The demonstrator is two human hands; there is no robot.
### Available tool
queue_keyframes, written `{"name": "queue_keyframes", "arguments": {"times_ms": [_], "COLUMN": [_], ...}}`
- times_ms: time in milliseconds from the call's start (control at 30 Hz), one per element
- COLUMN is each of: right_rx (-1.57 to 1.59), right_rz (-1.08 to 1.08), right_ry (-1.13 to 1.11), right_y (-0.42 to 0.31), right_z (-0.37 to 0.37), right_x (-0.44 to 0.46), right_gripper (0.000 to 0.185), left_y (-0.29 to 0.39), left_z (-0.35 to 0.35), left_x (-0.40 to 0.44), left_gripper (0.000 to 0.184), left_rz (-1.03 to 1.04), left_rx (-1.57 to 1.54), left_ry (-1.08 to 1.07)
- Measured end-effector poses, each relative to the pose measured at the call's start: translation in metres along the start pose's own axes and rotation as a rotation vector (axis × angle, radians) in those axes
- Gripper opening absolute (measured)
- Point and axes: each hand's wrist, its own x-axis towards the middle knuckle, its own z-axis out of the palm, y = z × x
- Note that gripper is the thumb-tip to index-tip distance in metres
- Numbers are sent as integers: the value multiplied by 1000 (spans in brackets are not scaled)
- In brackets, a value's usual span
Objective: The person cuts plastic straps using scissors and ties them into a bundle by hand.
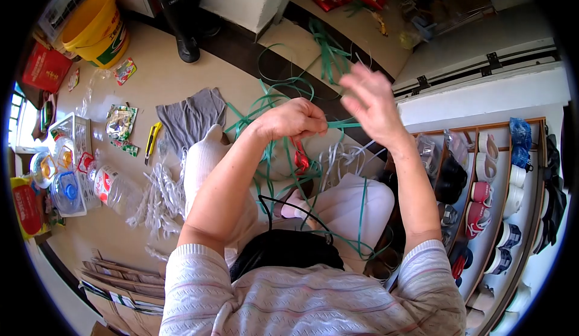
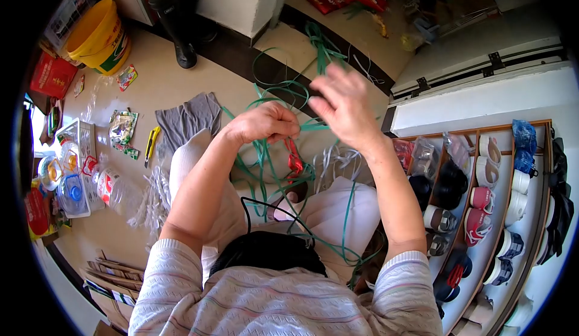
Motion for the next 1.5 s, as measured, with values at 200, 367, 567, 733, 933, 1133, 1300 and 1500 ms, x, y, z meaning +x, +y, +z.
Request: {"name": "queue_keyframes", "arguments": {"times_ms": [200,367,567,733,933,1133,1300,1500], "right_rx": [572,1081,1258,1474,1576,1407,1498,1713], "right_rz": [362,830,794,887,986,883,892,1016], "right_ry": [-341,-95,230,279,363,337,478,630], "right_y": [1,-18,-39,-47,-59,-54,-28,16], "right_z": [38,72,112,123,124,126,89,56], "right_x": [-34,-39,-26,-23,-15,-17,5,17], "right_gripper": [19,24,24,25,24,23,24,21], "left_y": [0,-8,-27,-21,-22,-20,-9,-13], "left_z": [-4,2,0,0,6,10,24,42], "left_x": [0,11,21,17,24,24,10,14], "left_gripper": [19,15,15,13,12,30,77,23], "left_rz": [128,240,303,146,216,315,138,45], "left_rx": [-83,-435,-685,-707,-761,-846,-489,-792], "left_ry": [172,468,559,578,639,608,342,-105]}}
